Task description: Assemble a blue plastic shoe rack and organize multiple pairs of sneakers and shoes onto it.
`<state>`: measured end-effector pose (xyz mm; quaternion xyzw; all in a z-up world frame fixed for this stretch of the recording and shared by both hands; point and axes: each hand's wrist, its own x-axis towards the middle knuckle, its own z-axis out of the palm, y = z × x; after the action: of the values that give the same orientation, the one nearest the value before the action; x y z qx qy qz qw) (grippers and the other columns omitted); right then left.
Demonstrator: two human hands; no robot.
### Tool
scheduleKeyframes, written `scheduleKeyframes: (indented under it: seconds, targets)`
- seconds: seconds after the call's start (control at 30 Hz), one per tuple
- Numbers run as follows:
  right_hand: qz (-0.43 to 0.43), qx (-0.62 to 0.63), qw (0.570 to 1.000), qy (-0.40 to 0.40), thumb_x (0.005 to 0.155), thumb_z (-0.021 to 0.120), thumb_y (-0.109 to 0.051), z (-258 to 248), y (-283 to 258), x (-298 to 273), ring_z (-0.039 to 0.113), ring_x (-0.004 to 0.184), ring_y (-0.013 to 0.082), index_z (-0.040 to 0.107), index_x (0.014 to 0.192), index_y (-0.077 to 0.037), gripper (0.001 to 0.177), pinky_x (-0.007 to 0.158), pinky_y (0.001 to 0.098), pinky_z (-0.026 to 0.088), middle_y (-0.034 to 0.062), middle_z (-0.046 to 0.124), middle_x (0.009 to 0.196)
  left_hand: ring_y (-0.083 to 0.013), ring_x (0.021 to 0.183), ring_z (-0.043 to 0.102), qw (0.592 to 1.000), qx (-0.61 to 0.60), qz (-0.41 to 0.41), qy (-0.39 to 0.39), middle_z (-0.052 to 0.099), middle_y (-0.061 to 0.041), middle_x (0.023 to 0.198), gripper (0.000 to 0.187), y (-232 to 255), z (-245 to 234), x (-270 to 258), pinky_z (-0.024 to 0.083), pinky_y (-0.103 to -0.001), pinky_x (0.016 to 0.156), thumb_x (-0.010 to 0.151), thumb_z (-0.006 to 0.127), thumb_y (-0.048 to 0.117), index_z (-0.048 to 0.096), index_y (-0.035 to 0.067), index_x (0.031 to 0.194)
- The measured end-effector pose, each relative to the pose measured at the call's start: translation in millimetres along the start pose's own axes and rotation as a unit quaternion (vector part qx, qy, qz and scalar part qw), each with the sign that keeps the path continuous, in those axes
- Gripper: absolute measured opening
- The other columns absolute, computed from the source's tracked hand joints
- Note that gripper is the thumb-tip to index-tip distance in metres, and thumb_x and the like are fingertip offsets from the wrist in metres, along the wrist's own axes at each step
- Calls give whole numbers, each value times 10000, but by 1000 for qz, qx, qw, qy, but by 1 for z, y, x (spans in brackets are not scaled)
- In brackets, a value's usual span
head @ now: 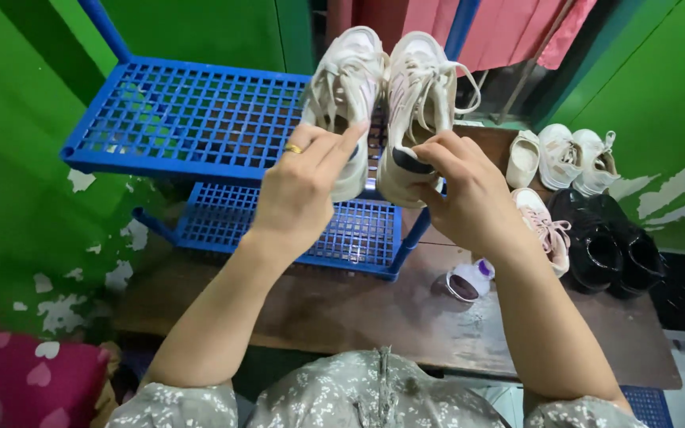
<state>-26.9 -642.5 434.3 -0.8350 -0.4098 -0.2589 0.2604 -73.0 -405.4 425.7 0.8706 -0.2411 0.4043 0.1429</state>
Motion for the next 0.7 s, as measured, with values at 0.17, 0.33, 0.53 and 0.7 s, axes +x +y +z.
scheduleKeyframes:
  seconds: [0.17, 0.33, 0.53, 0.7]
  targets:
    - [34, -14, 999, -33, 724, 797, 6, -3, -2, 12, 614, 1066, 351, 651, 1161, -38, 463, 888, 420, 508, 116, 629, 1114, -273, 1082, 622, 1000, -1, -9, -10, 687, -103, 1101, 705, -8, 16, 5, 592, -337, 845, 767, 605, -141, 560, 23, 1451]
    - [50, 20, 997, -61, 744, 778, 15, -7, -4, 17, 653, 1051, 335, 638, 1199, -27, 479, 878, 407, 529, 115, 631, 1133, -267, 1105, 614, 1000, -3, -20, -21, 680, -92, 1124, 712, -13, 24, 5, 596, -341, 835, 780, 618, -131, 548, 33, 1469]
    - [62, 23, 996, -68, 769, 780, 10, -8, -4, 20, 664, 1043, 324, 635, 1217, -32, 474, 872, 401, 536, 114, 634, 1147, -275, 1113, 609, 999, -3, -20, -40, 670, -96, 1127, 750, -15, 24, 8, 597, -348, 847, 764, 610, -127, 526, 41, 1490]
    - [37, 11, 998, -55, 757, 787, 2, -6, -1, 20, 649, 1097, 344, 626, 1227, -36, 499, 895, 410, 532, 119, 623, 1205, -275, 1139, 603, 999, 3, -20, -45, 664, -88, 1169, 724, -17, 20, 11, 585, -351, 882, 792, 610, -112, 516, 53, 1490]
